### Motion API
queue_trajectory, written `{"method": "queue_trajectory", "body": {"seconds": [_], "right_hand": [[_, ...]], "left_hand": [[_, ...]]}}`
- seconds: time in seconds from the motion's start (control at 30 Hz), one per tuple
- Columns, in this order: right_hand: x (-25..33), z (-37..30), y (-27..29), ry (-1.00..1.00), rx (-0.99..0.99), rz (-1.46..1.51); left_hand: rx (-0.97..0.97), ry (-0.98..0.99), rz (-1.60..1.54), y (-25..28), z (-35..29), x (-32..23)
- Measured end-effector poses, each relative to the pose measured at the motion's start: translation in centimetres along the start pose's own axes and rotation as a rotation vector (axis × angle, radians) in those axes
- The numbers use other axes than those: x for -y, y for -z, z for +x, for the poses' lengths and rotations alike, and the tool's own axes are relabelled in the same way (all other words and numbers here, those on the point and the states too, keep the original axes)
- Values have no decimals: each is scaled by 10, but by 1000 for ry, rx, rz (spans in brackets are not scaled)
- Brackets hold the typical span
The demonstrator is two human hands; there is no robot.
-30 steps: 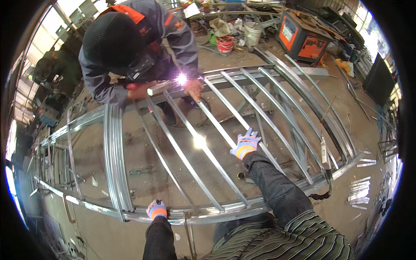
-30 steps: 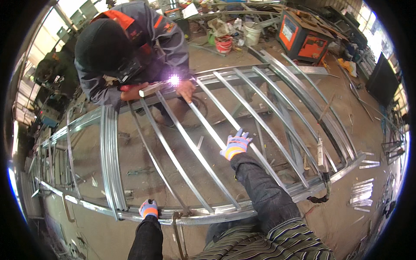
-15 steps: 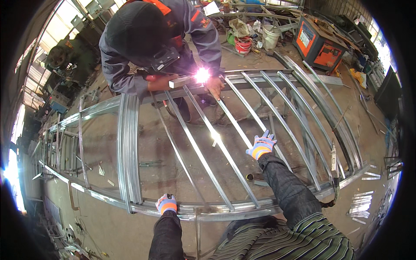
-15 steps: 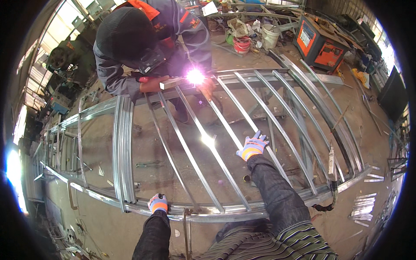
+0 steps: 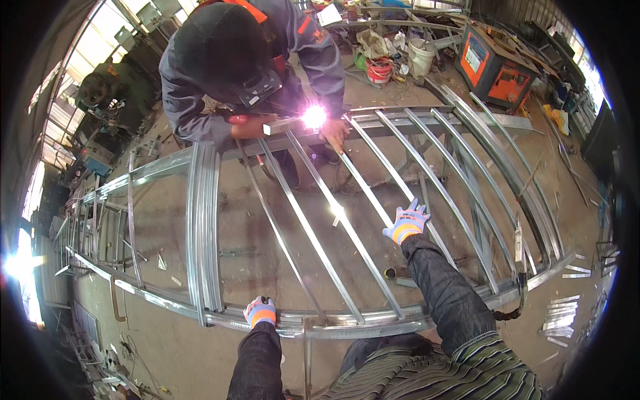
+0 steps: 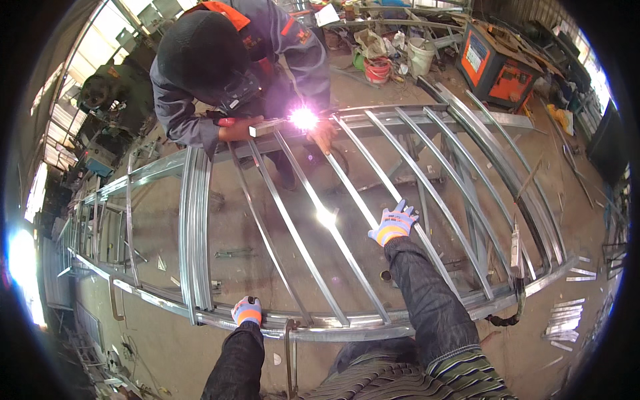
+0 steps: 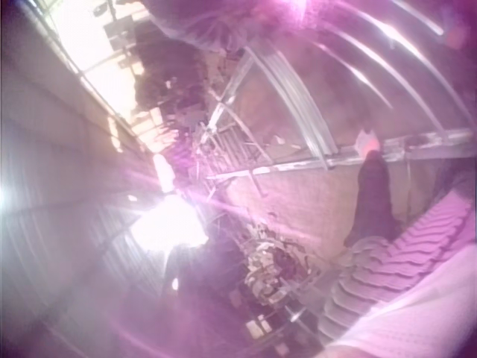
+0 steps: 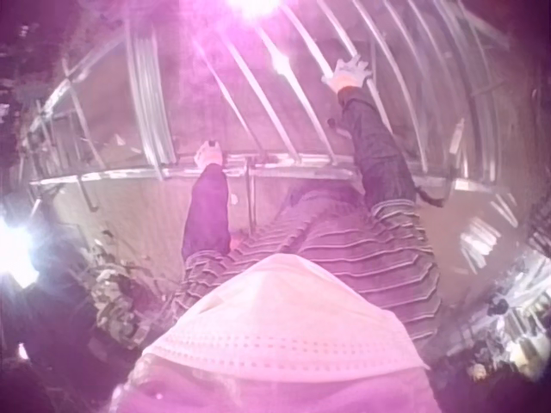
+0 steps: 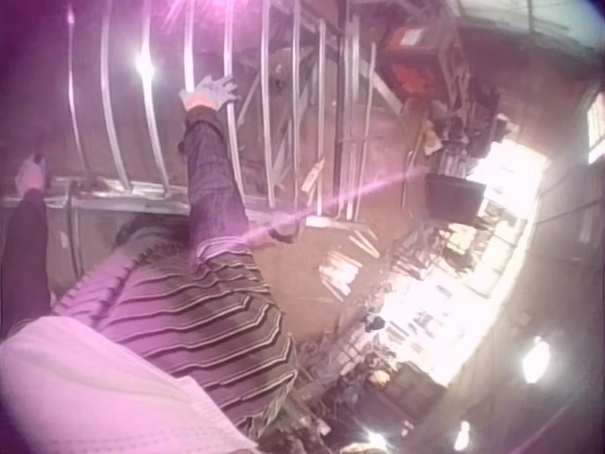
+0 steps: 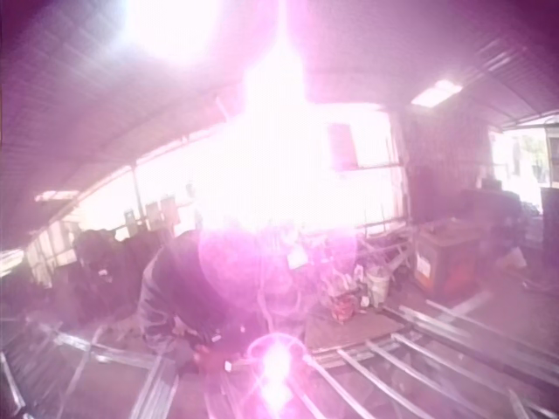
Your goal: The person positions and welds metal bars onto a large metal frame using a handheld welding torch. They retrieve additional metal bars from a nearby rack and continue welding them into place on the frame.
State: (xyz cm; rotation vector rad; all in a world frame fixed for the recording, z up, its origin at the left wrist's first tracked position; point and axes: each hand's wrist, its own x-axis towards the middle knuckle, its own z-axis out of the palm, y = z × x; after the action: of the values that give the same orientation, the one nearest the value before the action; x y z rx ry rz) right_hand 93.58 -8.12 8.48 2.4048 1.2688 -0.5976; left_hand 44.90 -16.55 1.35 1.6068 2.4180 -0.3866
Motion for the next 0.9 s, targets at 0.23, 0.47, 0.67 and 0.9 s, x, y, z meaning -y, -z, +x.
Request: {"method": "queue_trajectory", "body": {"seconds": [0.23, 0.47, 0.67, 0.9], "right_hand": [[-1, -4, -4, 5, -69, -19], [4, 3, -2, -19, 54, -66], [6, 8, -7, -46, 60, -91], [6, 7, -8, -56, 26, -86]], "left_hand": [[127, 12, 79, 6, 3, -4], [56, -13, 47, -6, 4, -2], [24, -33, -15, -3, -2, -2], [45, -24, -40, 4, -3, -5]]}}
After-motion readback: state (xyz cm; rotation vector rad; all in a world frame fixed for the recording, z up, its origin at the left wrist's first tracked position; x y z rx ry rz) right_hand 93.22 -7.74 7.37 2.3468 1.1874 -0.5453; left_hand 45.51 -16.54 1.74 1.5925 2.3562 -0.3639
